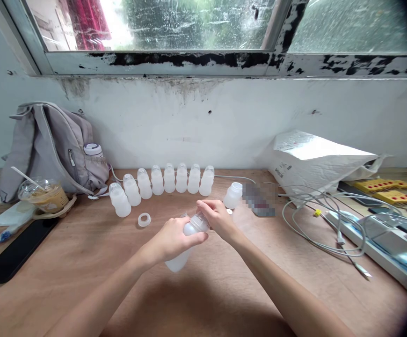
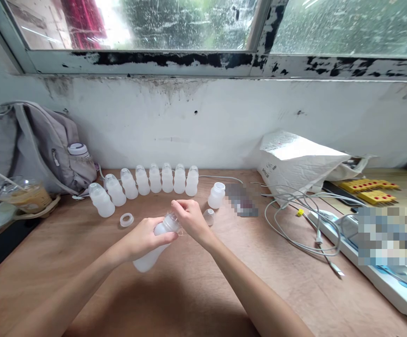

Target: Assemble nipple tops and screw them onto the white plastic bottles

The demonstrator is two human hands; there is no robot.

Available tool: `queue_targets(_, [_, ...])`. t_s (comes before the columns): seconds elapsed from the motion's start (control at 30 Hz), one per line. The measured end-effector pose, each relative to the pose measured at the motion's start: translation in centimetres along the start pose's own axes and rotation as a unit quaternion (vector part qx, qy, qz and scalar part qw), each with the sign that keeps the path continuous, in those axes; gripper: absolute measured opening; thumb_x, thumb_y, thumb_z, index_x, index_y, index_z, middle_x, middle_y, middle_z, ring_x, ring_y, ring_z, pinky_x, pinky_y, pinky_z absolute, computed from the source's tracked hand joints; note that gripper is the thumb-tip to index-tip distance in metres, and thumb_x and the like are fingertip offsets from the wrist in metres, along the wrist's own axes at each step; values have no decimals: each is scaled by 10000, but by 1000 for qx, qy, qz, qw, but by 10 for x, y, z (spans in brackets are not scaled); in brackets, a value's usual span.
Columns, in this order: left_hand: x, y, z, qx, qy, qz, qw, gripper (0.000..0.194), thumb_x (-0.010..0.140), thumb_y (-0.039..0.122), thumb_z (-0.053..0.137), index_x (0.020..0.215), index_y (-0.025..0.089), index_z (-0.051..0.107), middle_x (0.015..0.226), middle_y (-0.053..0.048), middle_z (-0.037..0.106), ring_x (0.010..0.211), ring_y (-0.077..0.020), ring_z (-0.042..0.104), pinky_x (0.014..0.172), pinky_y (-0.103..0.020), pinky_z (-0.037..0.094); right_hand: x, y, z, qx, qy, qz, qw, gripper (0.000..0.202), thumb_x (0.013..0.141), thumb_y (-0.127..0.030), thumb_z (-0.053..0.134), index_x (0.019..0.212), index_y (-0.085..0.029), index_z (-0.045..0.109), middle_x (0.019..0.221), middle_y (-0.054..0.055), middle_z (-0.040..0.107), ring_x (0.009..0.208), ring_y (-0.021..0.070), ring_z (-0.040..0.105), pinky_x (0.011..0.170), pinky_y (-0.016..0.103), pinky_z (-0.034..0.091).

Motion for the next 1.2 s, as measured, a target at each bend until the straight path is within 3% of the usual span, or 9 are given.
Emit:
queue_targets(0.2, [1, 0, -2, 29, 27, -6, 999, 346, 726, 522, 498, 716, 182, 561, 672, 9, 599, 633, -159, 544, 557, -229, 366, -5, -7, -6, -94, 81, -62, 990, 415, 835, -348, 344, 466, -172, 415, 421, -22, 380, 412, 90, 334, 414, 231, 240])
queue_targets(0.37, [-1, 1, -3, 30, 43, 0, 999, 292, 730, 481, 516, 752, 194, 570, 677, 15, 622, 627, -160, 558, 552, -231, 361, -10, -10, -9, -121, 119, -92, 981, 419, 855, -351, 312, 488, -179, 422, 422, -21, 389, 401, 92, 346, 411, 226, 257])
queue_targets(0.67, [-4, 4, -1, 37, 18, -7, 999, 316, 748, 489, 481, 757, 183, 560, 681, 3, 617, 612, -159, 554, 528, -231, 367, -1, -5, -8, -23, 62, -42, 997, 420, 828, -363, 356, 465, -168, 436, 417, -23, 367, 404, 88, 338, 386, 215, 247])
queue_targets(0.9, [-3, 2, -5, 180, 113, -33, 977, 286, 744, 480, 490, 827, 213, 549, 742, -36, 648, 654, -219, 596, 510, -253, 338, -5, -6, -10, -127, 134, -76, 980, 410, 849, -351, 324, 517, -177, 490, 448, 3, 489, 417, 113, 425, 428, 231, 284])
queue_targets(1.03, [-4, 1, -5, 203, 99, -30, 974, 287, 749, 484, 477, 826, 216, 542, 740, -42, 645, 656, -230, 599, 511, -256, 337, -1, -2, -14, -120, 130, -58, 983, 424, 848, -371, 325, 500, -179, 474, 441, 2, 480, 417, 119, 428, 429, 235, 284])
queue_targets(1.2, [-10, -6, -6, 204, 43, -27, 978, 295, 733, 511, 492, 761, 220, 527, 691, -21, 630, 638, -222, 590, 513, -253, 336, 10, 6, -46, -110, 170, -5, 979, 456, 864, -398, 297, 485, -187, 437, 435, -3, 456, 420, 126, 422, 426, 240, 286])
Point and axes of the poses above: each hand's wrist, its own x-axis towards the middle knuckle, its own z-axis out of the palm, y = z × x, the point moved 6 cm from there along x, towards the middle knuckle
